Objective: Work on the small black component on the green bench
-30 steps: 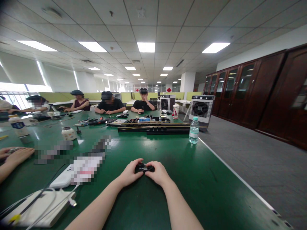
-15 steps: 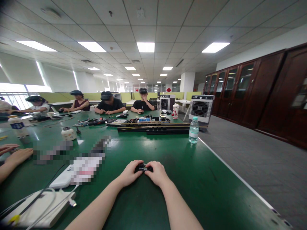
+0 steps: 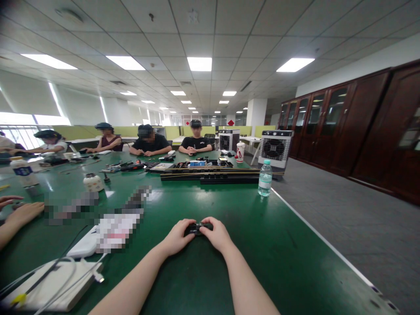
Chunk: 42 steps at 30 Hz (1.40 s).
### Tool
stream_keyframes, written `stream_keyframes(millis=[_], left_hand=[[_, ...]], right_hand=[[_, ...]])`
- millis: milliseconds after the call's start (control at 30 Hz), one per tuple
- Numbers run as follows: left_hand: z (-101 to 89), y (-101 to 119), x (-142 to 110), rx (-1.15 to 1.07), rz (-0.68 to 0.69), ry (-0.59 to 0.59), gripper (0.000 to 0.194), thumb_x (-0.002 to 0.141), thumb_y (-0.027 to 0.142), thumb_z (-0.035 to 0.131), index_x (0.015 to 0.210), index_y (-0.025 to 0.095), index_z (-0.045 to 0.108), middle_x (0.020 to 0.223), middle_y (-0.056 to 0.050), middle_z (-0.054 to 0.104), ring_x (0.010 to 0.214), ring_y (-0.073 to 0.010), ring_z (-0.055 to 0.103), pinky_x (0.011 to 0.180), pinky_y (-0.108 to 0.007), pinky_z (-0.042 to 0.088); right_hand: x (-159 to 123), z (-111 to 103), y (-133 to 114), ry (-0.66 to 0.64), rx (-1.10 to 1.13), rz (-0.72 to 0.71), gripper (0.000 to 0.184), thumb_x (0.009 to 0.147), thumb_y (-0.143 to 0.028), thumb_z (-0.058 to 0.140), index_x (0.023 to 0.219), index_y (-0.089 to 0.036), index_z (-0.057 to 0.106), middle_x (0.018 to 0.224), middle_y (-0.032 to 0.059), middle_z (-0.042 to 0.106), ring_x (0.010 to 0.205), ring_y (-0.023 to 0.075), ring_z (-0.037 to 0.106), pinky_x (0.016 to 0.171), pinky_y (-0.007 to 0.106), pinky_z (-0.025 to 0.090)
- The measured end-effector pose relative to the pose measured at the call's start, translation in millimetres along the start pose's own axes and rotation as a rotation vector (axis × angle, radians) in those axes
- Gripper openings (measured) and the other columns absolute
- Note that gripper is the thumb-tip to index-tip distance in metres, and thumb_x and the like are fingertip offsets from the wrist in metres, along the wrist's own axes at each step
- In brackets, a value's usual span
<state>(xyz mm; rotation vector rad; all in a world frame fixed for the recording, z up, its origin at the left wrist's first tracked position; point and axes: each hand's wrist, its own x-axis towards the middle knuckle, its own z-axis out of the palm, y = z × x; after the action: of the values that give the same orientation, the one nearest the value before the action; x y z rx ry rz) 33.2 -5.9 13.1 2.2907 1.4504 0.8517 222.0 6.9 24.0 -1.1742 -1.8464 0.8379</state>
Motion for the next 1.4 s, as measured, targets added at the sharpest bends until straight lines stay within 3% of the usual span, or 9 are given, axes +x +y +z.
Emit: stream_keyframes(millis=[367, 600, 867, 1400], left_hand=[[-1.0, 3, 0, 0.003, -0.01, -0.003, 0.038, 0.074, 0.022, 0.057, 0.112, 0.02, 0.055, 0.109, -0.006, 0.06, 0.101, -0.0227, 0.053, 0.091, -0.035, 0.041], [0.0, 1, 0, -0.007, -0.014, -0.003, 0.04, 0.073, 0.022, 0.058, 0.113, 0.02, 0.054, 0.111, -0.007, 0.059, 0.104, -0.0235, 0.052, 0.092, -0.036, 0.04], [-0.8, 3, -1, 0.001, -0.011, -0.008, 0.039, 0.074, 0.021, 0.058, 0.113, 0.018, 0.054, 0.111, -0.008, 0.06, 0.102, -0.0232, 0.052, 0.092, -0.035, 0.04], [-2.2, 5, 0, 0.006, -0.032, -0.017, 0.04, 0.074, 0.021, 0.058, 0.113, 0.018, 0.054, 0.111, -0.007, 0.06, 0.103, -0.0228, 0.052, 0.092, -0.034, 0.04]], right_hand=[[10, 4, 22, 0.063, 0.191, 0.025, 0.024, 0.069, -0.034, 0.062, 0.087, -0.018, 0.061, 0.091, 0.0061, 0.068, 0.088, 0.0206, 0.062, 0.086, 0.036, 0.047], [8, 1, 13, 0.114, 0.391, 0.106, 0.033, 0.064, -0.04, 0.067, 0.087, -0.018, 0.059, 0.088, 0.0083, 0.069, 0.087, 0.0236, 0.064, 0.086, 0.04, 0.047], [10, 0, 13, 0.191, 0.519, 0.151, 0.044, 0.059, -0.04, 0.071, 0.095, -0.017, 0.059, 0.103, 0.0116, 0.068, 0.102, 0.0254, 0.061, 0.096, 0.042, 0.043], [10, -3, 6, 0.289, 0.677, 0.224, 0.038, 0.05, -0.034, 0.078, 0.082, -0.019, 0.066, 0.092, 0.0074, 0.071, 0.095, 0.0261, 0.063, 0.094, 0.041, 0.044]])
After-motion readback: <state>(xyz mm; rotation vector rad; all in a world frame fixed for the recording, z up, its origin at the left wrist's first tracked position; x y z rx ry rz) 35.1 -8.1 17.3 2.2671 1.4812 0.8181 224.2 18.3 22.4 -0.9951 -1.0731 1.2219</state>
